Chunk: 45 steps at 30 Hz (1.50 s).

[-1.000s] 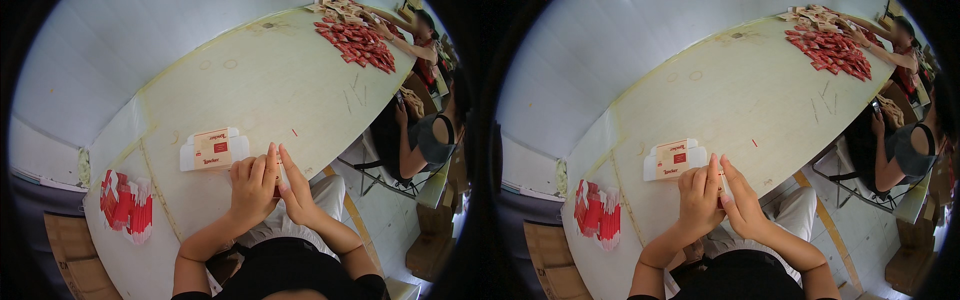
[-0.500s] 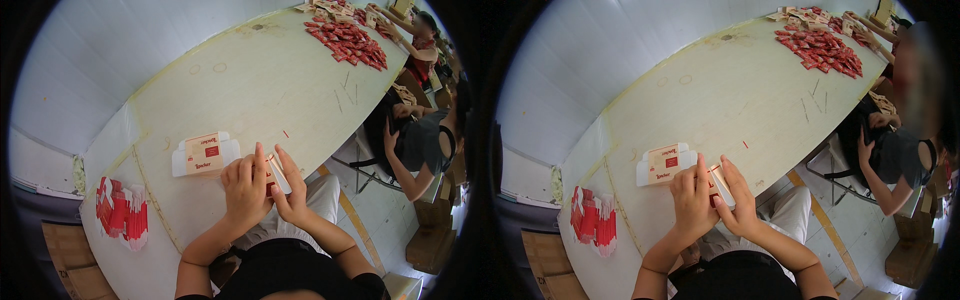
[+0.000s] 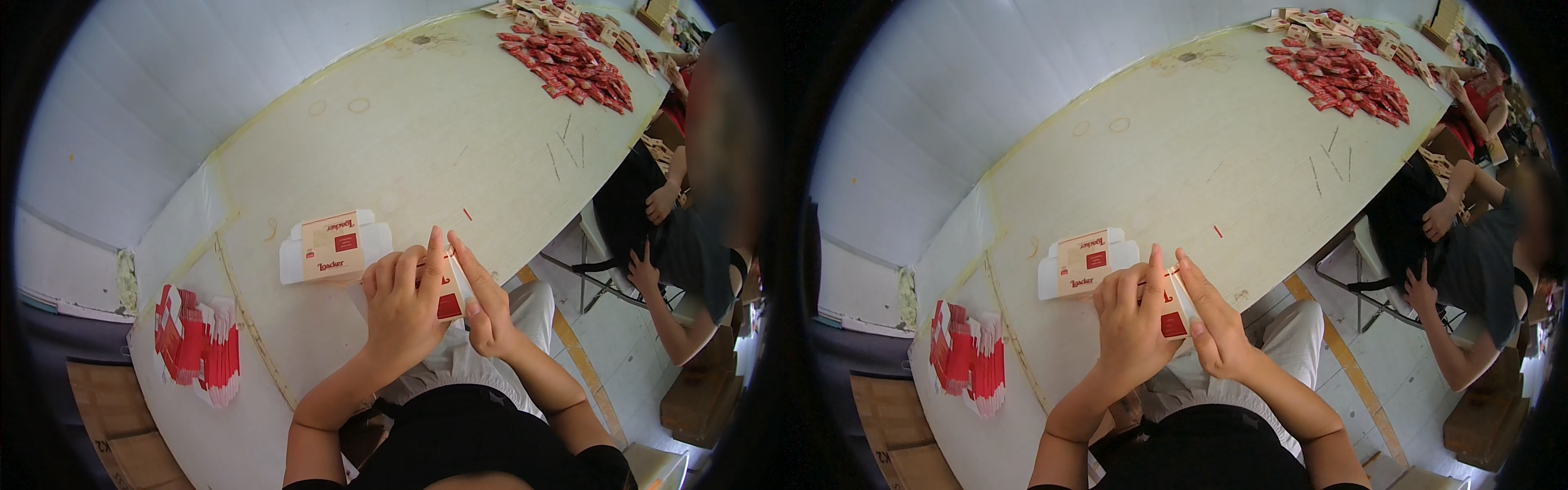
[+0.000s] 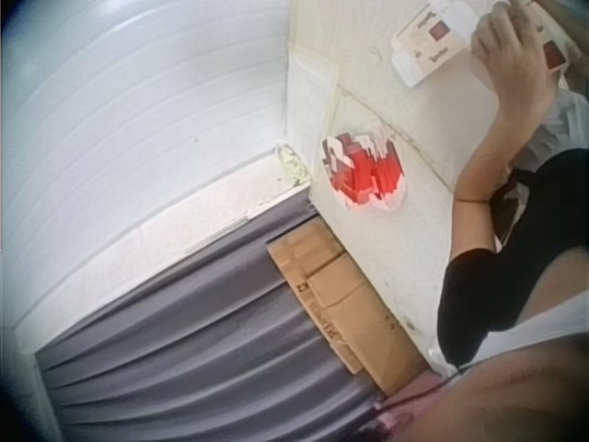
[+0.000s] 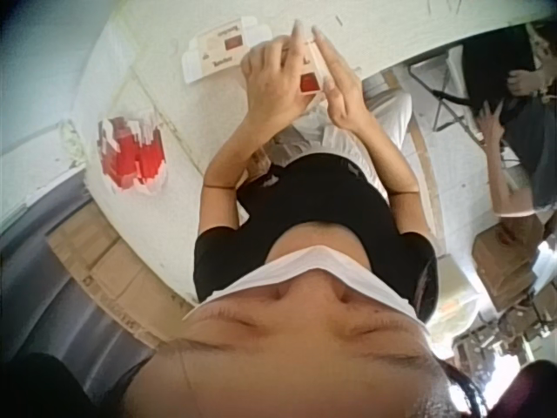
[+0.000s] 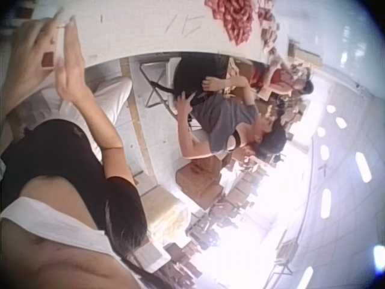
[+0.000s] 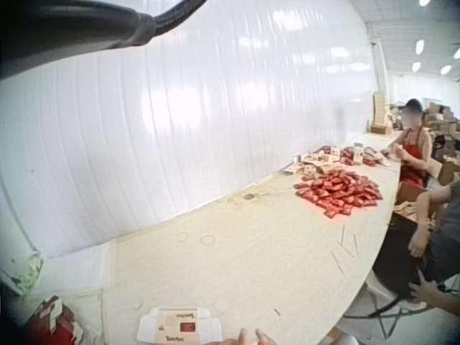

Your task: The person assembles small cardboard boxes by hand, folding the flaps and sides to form the box shape.

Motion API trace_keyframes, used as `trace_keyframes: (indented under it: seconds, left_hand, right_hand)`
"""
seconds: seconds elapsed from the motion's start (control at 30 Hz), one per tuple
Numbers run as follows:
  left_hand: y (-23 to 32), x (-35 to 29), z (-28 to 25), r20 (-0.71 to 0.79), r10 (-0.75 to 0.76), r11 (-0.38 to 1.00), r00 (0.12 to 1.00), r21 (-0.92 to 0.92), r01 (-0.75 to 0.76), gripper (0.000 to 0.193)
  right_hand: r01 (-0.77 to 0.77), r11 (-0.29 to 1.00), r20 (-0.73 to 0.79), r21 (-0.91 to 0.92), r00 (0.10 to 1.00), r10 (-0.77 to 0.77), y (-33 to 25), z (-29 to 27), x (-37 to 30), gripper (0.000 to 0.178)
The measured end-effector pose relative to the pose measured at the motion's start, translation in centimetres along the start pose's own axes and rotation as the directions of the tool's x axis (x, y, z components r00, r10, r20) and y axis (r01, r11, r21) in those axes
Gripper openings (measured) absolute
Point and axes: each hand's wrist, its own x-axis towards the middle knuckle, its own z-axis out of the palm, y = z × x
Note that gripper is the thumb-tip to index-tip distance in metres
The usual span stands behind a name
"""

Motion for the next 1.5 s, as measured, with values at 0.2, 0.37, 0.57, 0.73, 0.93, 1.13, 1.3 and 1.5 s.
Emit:
trace_keyframes:
  seconds: [0.2, 0.37, 0.57, 0.73, 0.93, 1.13, 1.3, 1.5]
  left_hand:
    - [0.3, -0.2, 0.2, 0.029, -0.053, 0.999, 0.998, -0.006, 0.054, 0.080]
    - [-0.2, -0.8, 1.3, -0.027, -0.046, 0.998, 0.999, 0.036, 0.047, 0.073]
    - [0.1, -1.2, 2.6, -0.072, -0.056, 0.998, 0.996, -0.021, 0.054, 0.070]
    - [-0.4, -1.5, 4.0, -0.047, -0.098, 0.994, 0.994, -0.045, 0.096, 0.070]
    - [-2.3, -0.1, 1.5, 0.185, -0.039, 0.982, 0.982, -0.177, 0.072, 0.111]
    - [-9.8, 1.3, -2.3, 0.254, -0.164, 0.984, 0.953, 0.113, 0.139, 0.117]
    - [-16.0, 1.0, -0.3, 0.546, -0.147, 0.976, 0.825, 0.214, 0.032, 0.127]
    - [-17.3, 1.6, -0.5, 0.657, -0.168, 0.981, 0.735, 0.182, 0.062, 0.128]
  right_hand:
    - [-0.016, 0.999, 0.013, -0.047, 1.000, 0.017, -0.8, 0.5, 0.3, 0.061]
    - [-0.074, 0.966, 0.021, -0.249, 0.996, 0.082, -1.6, 1.4, 0.1, 0.065]
    - [-0.029, 0.942, -0.040, -0.335, 0.999, 0.016, 0.4, 1.6, -0.7, 0.061]
    - [-0.064, 0.970, 0.007, -0.234, 0.998, 0.068, 1.3, 1.4, -0.7, 0.058]
    - [-0.347, 0.933, 0.085, -0.094, 0.931, 0.355, 5.1, -2.5, -0.2, 0.052]
    - [-0.208, 0.787, -0.439, 0.581, 0.734, 0.518, 10.3, -26.4, 18.8, 0.072]
    - [-0.369, 0.704, -0.492, 0.607, 0.521, 0.698, 12.5, -32.0, 18.1, 0.079]
    - [-0.737, 0.508, -0.185, 0.446, 0.479, 0.858, 11.5, -20.1, 9.0, 0.044]
